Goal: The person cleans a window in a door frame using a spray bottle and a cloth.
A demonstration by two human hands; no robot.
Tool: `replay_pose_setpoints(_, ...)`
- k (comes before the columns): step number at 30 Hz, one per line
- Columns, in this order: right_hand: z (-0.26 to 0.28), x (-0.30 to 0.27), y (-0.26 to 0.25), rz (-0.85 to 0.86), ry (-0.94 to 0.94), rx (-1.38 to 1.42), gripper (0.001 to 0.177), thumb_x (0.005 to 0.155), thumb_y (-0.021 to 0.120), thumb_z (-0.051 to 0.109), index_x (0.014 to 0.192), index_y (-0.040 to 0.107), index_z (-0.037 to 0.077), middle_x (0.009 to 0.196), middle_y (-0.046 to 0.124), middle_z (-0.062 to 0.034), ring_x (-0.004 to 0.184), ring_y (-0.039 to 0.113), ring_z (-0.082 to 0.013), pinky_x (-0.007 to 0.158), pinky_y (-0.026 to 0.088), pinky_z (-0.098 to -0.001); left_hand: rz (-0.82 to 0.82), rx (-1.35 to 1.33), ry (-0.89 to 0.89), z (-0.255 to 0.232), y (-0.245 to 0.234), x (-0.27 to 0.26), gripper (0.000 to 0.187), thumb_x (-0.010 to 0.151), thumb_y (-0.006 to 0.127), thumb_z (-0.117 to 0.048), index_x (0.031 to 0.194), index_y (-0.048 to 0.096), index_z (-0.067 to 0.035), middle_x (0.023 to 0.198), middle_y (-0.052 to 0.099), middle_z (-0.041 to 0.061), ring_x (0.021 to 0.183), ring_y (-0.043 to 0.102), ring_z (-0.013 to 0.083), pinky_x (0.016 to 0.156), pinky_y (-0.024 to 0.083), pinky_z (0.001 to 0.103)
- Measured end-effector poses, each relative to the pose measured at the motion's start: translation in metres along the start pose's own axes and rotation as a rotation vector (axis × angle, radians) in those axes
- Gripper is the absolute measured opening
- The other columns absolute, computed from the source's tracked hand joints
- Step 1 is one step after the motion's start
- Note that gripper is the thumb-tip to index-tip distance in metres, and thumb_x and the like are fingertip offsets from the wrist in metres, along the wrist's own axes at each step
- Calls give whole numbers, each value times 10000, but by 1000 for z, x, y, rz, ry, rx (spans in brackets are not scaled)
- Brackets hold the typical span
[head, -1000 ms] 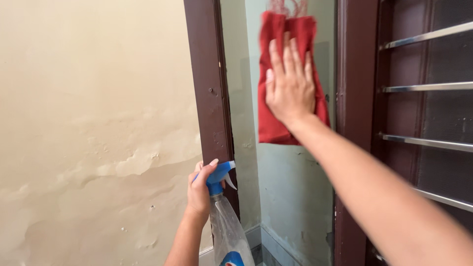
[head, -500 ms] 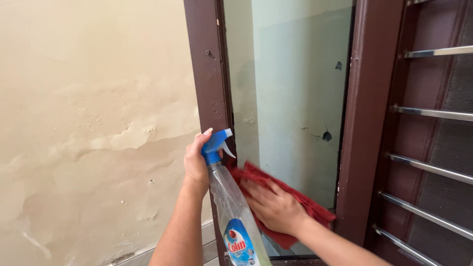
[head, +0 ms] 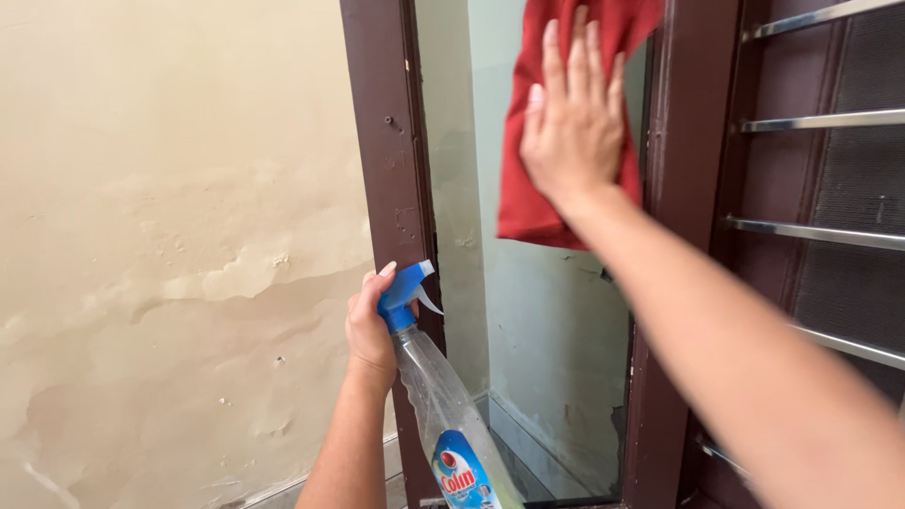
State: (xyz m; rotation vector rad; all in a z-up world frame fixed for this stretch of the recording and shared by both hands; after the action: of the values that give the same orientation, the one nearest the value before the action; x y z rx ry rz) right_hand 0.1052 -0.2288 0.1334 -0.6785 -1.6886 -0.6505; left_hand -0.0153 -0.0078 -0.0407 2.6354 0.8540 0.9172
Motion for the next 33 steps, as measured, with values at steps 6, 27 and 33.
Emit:
replay_pose_setpoints(6,85,-102,-3,132,-172,-14,575,1052,442,262,1588,398,60,1600,426,-235,1493,400,-361,1201,333,-526,-11,-27,-41,3,-1,3,319,870,578,-373,810,640,-67,646,610,98,583,550,189,593,424,323)
replay_pose_setpoints(27,-17,-12,-12,42,54,-24,595,1107,394,257,1640,297,10,1660,324,-298,1549,311,-422,1252,197,-583,5,-66,3,7,-1,6,326,892,591,-360,867,648,-40,663,619,103,592,574,194,595,435,314)
replay_pose_setpoints(33,92,-92,1,181,-140,55,571,1061,486,254,1588,405,48,1609,393,-232,1518,350,-358,1228,275,-546,18,-153,-35,13,-5,10,294,887,611,-346,883,669,-58,673,621,87,592,578,182,583,432,305)
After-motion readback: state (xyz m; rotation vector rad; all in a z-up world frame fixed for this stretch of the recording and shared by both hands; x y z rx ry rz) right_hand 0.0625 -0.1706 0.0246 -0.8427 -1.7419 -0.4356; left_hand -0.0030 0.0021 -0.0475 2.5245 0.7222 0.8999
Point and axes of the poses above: each hand's wrist, its own x-axis towards the middle knuckle, its own y-axis out of the palm, z = x × y, the point moved 3 cm from there along x, towards the middle knuckle
